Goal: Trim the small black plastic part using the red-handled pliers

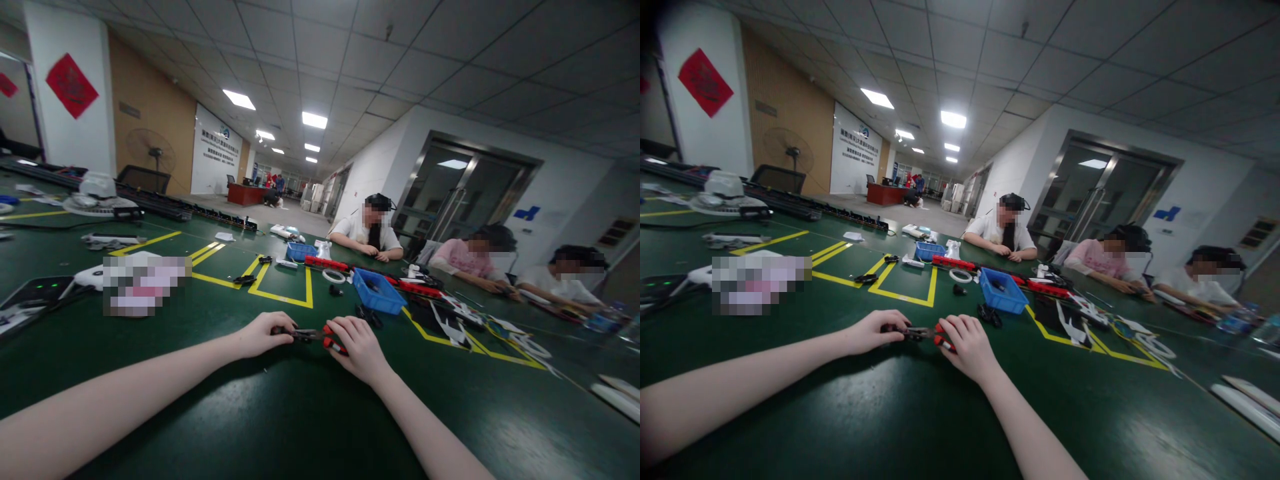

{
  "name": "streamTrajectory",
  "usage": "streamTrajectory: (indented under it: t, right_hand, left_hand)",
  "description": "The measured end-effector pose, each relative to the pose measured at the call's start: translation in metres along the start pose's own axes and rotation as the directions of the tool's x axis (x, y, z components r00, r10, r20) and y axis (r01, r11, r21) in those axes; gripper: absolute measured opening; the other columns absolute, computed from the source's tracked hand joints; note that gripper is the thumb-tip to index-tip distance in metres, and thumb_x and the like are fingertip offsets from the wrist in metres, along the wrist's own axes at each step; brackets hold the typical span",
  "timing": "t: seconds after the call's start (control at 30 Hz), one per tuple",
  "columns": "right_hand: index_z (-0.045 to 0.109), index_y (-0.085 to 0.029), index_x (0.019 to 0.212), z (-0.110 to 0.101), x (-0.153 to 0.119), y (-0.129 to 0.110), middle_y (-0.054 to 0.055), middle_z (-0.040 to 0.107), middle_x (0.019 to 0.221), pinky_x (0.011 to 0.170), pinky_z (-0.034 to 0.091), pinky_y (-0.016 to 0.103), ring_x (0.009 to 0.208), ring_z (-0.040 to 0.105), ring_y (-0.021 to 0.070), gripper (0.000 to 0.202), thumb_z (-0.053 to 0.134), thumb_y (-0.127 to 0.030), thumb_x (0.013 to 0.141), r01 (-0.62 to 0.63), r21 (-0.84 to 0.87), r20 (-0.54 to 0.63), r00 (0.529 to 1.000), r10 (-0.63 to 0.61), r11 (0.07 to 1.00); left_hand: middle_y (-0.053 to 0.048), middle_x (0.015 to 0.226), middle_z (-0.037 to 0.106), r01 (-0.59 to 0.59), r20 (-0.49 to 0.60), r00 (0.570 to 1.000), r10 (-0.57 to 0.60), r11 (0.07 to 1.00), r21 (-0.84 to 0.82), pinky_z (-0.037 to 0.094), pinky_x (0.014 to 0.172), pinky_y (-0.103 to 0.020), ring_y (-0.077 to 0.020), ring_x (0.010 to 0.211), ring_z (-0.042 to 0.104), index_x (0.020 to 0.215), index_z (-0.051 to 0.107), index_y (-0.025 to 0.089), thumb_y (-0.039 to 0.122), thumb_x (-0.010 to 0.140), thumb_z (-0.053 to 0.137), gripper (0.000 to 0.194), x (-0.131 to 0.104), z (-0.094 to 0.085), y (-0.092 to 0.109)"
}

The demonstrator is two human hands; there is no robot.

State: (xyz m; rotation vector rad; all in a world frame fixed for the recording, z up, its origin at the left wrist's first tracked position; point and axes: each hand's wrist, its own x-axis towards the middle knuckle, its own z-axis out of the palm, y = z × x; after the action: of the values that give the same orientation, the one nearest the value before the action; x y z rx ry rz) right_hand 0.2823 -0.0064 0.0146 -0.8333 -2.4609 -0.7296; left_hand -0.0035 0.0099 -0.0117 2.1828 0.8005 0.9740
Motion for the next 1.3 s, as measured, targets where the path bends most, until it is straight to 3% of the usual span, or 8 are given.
streamTrajectory:
  t: [0.33, 0.63, 1.0, 1.3]
  right_hand:
    - [0.054, -0.016, 0.129, -0.0011, 0.0008, -0.0020, 0.014, 0.064, 0.116, 0.083, 0.048, 0.042, 0.102, 0.057, 0.0275, 0.045, 0.058, -0.033, 0.087, -0.015, 0.006, 0.025, 1.000, 0.015, 1.000]
    - [0.051, -0.016, 0.131, -0.0011, -0.0003, -0.0013, 0.014, 0.064, 0.117, 0.080, 0.050, 0.041, 0.099, 0.059, 0.0265, 0.047, 0.057, -0.032, 0.088, -0.013, 0.049, 0.063, 0.998, 0.010, 0.999]
    - [0.050, -0.018, 0.131, -0.0018, 0.0008, -0.0026, 0.012, 0.065, 0.112, 0.078, 0.052, 0.039, 0.095, 0.061, 0.0247, 0.047, 0.058, -0.030, 0.087, -0.014, 0.073, 0.074, 0.997, 0.009, 0.997]
    - [0.049, -0.018, 0.131, -0.0003, 0.0007, 0.0003, 0.012, 0.064, 0.113, 0.077, 0.054, 0.040, 0.094, 0.061, 0.0254, 0.047, 0.058, -0.028, 0.086, -0.007, 0.089, 0.080, 0.997, -0.001, 0.996]
  left_hand:
    - [-0.007, 0.110, 0.067, 0.065, 0.025, 0.998, -0.065, 0.998, -0.021, 0.047, 0.080, -0.028, -0.0179, 0.091, 0.062, 0.096, 0.071, 0.016, 0.027, 0.084, 0.064, 0.018, -0.0001, -0.0013, 0.0030]
    - [-0.006, 0.106, 0.068, 0.066, 0.031, 0.997, -0.065, 0.997, -0.030, 0.047, 0.085, -0.029, -0.0185, 0.093, 0.062, 0.094, 0.071, 0.016, 0.027, 0.083, 0.065, 0.017, 0.0001, -0.0017, 0.0030]
    - [-0.006, 0.102, 0.067, 0.061, 0.014, 0.998, -0.062, 0.998, 0.013, 0.046, 0.074, -0.027, -0.0169, 0.085, 0.059, 0.094, 0.071, 0.015, 0.030, 0.083, 0.066, 0.019, -0.0009, -0.0020, 0.0016]
    - [-0.005, 0.099, 0.066, 0.071, 0.018, 0.997, -0.071, 0.997, 0.008, 0.047, 0.078, -0.028, -0.0176, 0.087, 0.060, 0.095, 0.071, 0.016, 0.028, 0.083, 0.067, 0.018, -0.0006, -0.0038, 0.0028]
